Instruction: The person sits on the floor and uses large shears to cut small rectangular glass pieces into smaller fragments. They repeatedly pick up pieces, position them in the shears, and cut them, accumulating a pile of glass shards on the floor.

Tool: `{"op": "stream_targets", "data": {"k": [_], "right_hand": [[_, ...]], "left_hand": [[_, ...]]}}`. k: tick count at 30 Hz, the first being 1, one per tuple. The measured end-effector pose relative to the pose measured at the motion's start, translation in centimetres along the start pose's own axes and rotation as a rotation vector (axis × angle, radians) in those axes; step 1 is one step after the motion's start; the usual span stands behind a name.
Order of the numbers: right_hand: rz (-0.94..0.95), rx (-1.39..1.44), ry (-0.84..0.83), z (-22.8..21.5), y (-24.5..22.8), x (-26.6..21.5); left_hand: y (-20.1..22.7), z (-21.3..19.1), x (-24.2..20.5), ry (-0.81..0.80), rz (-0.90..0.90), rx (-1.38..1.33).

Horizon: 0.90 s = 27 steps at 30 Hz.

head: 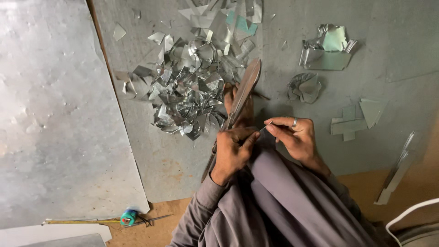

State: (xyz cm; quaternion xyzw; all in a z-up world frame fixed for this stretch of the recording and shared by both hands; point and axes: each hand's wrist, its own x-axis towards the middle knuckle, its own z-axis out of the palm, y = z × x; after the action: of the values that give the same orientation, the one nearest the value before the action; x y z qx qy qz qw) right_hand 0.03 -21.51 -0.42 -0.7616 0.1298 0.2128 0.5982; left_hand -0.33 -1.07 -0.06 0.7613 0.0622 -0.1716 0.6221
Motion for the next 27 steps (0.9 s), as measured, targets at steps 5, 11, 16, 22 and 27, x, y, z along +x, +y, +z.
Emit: {"op": "stream_targets", "data": {"k": [5,11,16,22,27], "right_hand": [[-0.015,-0.06,0.054,0.4,1.1,-0.2],[0.023,0.181,-0.02,-0.5,4.3,-0.1],[0.007,0.201,0.055,-2.3,7.3,0.3],[0.034,0.306,0.499,-7.9,11.9,5.0],[-0.035,0.255,0.596,-9.9,15.1,8.3]], "left_hand": [[-0.1,0.8,0.0,0.013,-0.071,-0.007],[-1.0,1.5,0.7,0.013,0.086,0.093],[-1.5,2.9,1.3,0.042,0.174,0.14],[-1.5,2.3,1.3,-0.02,0.029,0.161],[-1.5,2.4,1.1,-0.065,0.124,0.246]]}}
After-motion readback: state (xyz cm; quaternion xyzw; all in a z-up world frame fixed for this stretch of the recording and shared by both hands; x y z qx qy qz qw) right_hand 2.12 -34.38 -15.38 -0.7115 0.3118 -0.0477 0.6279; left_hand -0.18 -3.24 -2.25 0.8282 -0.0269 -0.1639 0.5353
